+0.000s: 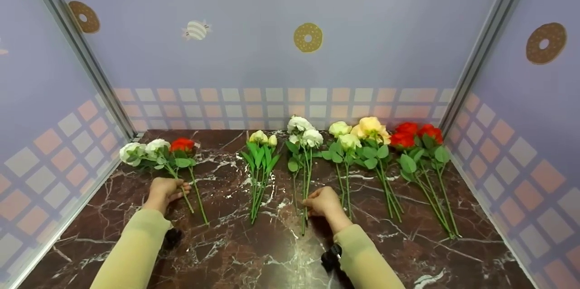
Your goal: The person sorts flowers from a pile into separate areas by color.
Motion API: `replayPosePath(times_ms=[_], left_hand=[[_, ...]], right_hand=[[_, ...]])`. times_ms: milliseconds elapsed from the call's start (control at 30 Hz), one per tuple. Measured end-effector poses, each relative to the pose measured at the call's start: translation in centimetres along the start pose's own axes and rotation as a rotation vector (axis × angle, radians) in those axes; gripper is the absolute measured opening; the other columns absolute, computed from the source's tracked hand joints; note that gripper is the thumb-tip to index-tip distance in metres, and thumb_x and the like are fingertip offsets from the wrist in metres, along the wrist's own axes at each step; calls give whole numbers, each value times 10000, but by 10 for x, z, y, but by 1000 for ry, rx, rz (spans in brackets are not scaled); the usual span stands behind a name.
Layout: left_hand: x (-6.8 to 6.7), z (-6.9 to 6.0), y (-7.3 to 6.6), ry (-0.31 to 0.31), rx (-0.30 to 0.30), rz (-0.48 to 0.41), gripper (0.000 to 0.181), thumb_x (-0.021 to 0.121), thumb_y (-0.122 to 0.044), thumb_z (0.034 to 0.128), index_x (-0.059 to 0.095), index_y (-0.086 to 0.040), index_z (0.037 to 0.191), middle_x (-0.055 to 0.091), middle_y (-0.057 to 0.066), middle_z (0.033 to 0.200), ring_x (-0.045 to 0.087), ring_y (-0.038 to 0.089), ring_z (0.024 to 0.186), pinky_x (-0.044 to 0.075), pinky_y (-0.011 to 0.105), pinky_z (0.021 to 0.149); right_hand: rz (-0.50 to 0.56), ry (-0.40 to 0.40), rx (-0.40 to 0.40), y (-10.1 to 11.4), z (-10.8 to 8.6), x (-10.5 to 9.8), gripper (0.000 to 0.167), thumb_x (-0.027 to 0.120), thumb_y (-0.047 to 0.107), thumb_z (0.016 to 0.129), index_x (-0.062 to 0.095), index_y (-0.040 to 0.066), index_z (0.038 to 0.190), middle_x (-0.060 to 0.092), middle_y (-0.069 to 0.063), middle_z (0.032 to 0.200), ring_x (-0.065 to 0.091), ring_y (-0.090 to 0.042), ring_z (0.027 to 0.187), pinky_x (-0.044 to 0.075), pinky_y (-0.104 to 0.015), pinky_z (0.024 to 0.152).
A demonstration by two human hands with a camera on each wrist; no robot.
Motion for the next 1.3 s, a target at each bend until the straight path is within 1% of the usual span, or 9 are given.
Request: replayPosePath(times_ms=[100, 267, 400, 500, 733, 833, 1100, 1200, 1300], left_hand=[[-1, 0, 1, 0, -2, -55, 377, 491, 10, 1056, 490, 185, 1389, 680, 128, 814, 710, 158, 655, 662, 309, 707], [-3, 0, 1, -4, -16, -105, 390, 496, 2, 1057, 484, 161, 1413, 689, 108, 814, 727, 152, 676, 665, 306, 748], [-5, 0, 2, -10, -26, -145, 405, 513, 6, 1050, 484, 139, 1432, 719, 87, 811, 736, 137, 689, 664, 294, 774], [-5, 0, 3, -2, -10, -170, 414, 518, 16, 1047, 473, 149, 1436, 729, 98, 841, 742, 146, 715, 663, 309, 808], [-6, -2, 1, -9, 40, -158, 370, 533, 20, 1040, 536, 160, 1383, 719, 100, 859, 744, 148, 774, 657, 316, 845], [-6, -4, 0, -13, 58, -168, 376, 538, 32, 1035, 525, 165, 1386, 708, 125, 898, 741, 169, 797, 658, 326, 848], [-7, -9, -6, -35, 96, -173, 397, 576, 28, 1021, 519, 157, 1392, 723, 211, 1035, 754, 173, 798, 647, 375, 904], [-7, -12, -10, -44, 120, -134, 398, 598, 0, 1019, 533, 146, 1383, 747, 167, 986, 754, 142, 778, 659, 336, 843], [-4, -17, -16, -51, 151, -75, 405, 615, -38, 1022, 549, 116, 1390, 763, 199, 1052, 761, 137, 814, 658, 272, 761]], right_hand=[[-47, -2, -10, 2, 1, 1, 140, 741, -3, 891, 727, -139, 921, 678, -30, 653, 617, -78, 480, 573, -200, 501], [-105, -5, -19, 5, 0, 0, 131, 756, 18, 886, 734, -110, 866, 678, -38, 633, 620, -71, 462, 569, -197, 496], [-115, -14, -12, 6, -1, 0, 131, 773, 25, 875, 721, -80, 817, 659, -39, 625, 619, -75, 451, 571, -202, 487], [-122, -19, -11, 7, -1, 0, 142, 784, 31, 869, 705, -59, 793, 640, -31, 618, 612, -72, 443, 562, -196, 474], [-166, -20, -24, 8, -2, -2, 187, 806, 104, 874, 725, -29, 772, 680, -48, 613, 621, -76, 448, 546, -187, 468], [-194, -32, -33, 10, -2, -2, 214, 801, 150, 887, 735, -23, 779, 691, -50, 617, 635, -94, 465, 549, -199, 479], [-189, -92, -59, 20, -3, 0, 218, 762, 136, 920, 720, -36, 791, 673, -46, 604, 652, -115, 462, 592, -252, 506], [-213, -120, -76, 24, -5, 2, 226, 764, 141, 920, 699, -6, 762, 680, -59, 620, 673, -139, 472, 599, -266, 513], [-213, -135, -86, 27, -6, 4, 236, 763, 144, 924, 681, 21, 741, 683, -62, 630, 681, -161, 483, 597, -272, 515]])
Point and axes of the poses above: each hand's wrist, its own z-axis towards the middle knuckle, its own x-axis out of the palm, y = z × x, the point moved 5 cm from there along z, towards the middle knuckle
